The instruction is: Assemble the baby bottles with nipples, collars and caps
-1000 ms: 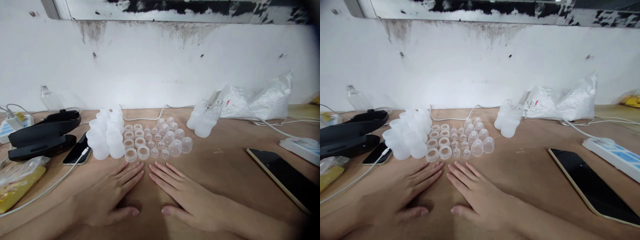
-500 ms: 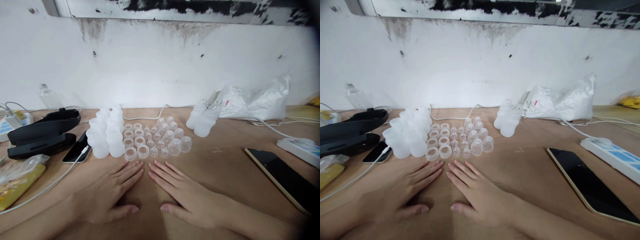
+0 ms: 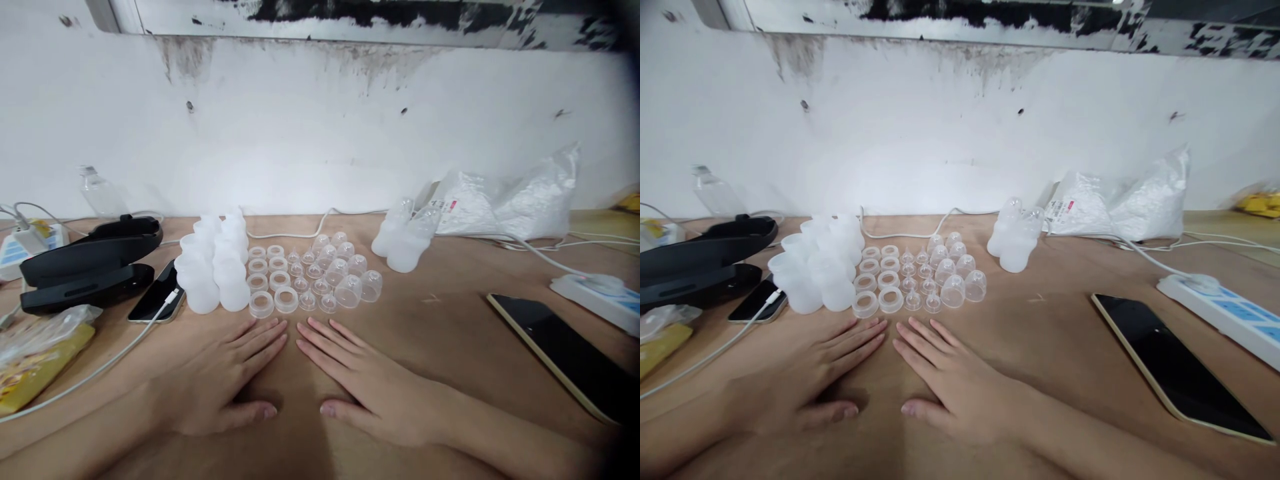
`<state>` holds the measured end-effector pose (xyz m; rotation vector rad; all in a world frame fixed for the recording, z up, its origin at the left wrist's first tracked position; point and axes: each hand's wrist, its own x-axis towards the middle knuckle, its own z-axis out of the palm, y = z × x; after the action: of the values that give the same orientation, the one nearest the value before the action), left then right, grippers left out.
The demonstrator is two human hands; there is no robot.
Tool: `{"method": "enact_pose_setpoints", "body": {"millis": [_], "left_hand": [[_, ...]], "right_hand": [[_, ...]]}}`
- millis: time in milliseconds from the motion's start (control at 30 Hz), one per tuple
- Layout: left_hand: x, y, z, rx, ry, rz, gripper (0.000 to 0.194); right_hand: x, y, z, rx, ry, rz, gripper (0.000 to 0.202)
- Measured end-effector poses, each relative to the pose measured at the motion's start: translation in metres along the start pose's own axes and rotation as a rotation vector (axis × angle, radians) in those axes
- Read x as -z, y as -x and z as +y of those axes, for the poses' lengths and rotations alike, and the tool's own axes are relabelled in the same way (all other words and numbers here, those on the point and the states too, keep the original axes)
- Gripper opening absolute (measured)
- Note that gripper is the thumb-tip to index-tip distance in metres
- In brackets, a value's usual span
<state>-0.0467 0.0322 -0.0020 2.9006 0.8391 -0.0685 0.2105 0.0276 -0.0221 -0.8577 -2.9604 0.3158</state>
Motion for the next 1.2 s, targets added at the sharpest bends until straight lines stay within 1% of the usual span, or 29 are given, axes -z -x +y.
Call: {"method": "enact_pose_setpoints", "body": {"millis": [33,67,100,167,233,267,300,333,400,433,500,567,633,767,933,1000,1067,1133,1167,1200], "left_hand": [[-0.002,0.001,0.001,-0.015,-0.032,0.025,0.07],[-0.003,0.001,0.002,-0.021,-0.071,0.077,0.069],[-0.004,0.002,0.003,-0.015,-0.114,0.152,0.067],[-0.003,0.004,0.003,0.038,-0.218,0.371,0.057],[0.003,0.006,0.001,0.163,-0.358,0.612,0.045],[0.008,0.006,-0.001,0.248,-0.438,0.701,0.042],[0.013,0.006,-0.004,0.346,-0.517,0.76,0.042],[0.017,0.005,-0.007,0.445,-0.582,0.789,0.044],[0.024,0.004,-0.015,0.6,-0.656,0.768,0.052],[0.026,0.003,-0.018,0.641,-0.669,0.738,0.055],[0.026,0.002,-0.023,0.662,-0.676,0.678,0.056],[0.024,0.002,-0.027,0.649,-0.678,0.642,0.053],[0.021,0.002,-0.028,0.64,-0.677,0.633,0.049],[0.018,0.002,-0.029,0.637,-0.67,0.639,0.048],[0.019,0.004,-0.029,0.63,-0.645,0.621,0.048],[0.021,0.003,-0.024,0.639,-0.634,0.637,0.049],[0.023,-0.001,-0.015,0.628,-0.618,0.678,0.048],[0.024,-0.012,-0.005,0.558,-0.588,0.688,0.043],[0.023,-0.019,-0.001,0.501,-0.568,0.667,0.04],[0.022,-0.027,0.002,0.439,-0.54,0.618,0.037]], "right_hand": [[0.0,0.0,0.0,0.008,0.033,0.021,0.064],[0.0,-0.001,0.001,0.014,0.072,0.063,0.065],[0.001,-0.002,0.003,0.017,0.119,0.126,0.066],[0.005,-0.006,0.009,0.0,0.247,0.311,0.062],[0.011,-0.011,0.017,-0.06,0.407,0.484,0.054],[0.015,-0.014,0.022,-0.096,0.485,0.532,0.05],[0.019,-0.017,0.027,-0.129,0.552,0.55,0.048],[0.023,-0.02,0.032,-0.147,0.602,0.542,0.046],[0.029,-0.025,0.04,-0.134,0.651,0.472,0.044],[0.03,-0.027,0.044,-0.114,0.656,0.431,0.041],[0.031,-0.031,0.049,-0.08,0.646,0.362,0.034],[0.029,-0.033,0.052,-0.07,0.631,0.329,0.027],[0.027,-0.034,0.052,-0.071,0.62,0.324,0.023],[0.024,-0.034,0.05,-0.074,0.602,0.335,0.021],[0.025,-0.033,0.047,-0.096,0.582,0.319,0.021],[0.025,-0.034,0.046,-0.097,0.589,0.317,0.021],[0.025,-0.034,0.046,-0.095,0.598,0.316,0.02],[0.025,-0.035,0.046,-0.096,0.602,0.316,0.019],[0.025,-0.035,0.046,-0.1,0.602,0.314,0.019],[0.025,-0.035,0.046,-0.103,0.602,0.311,0.019]]}}
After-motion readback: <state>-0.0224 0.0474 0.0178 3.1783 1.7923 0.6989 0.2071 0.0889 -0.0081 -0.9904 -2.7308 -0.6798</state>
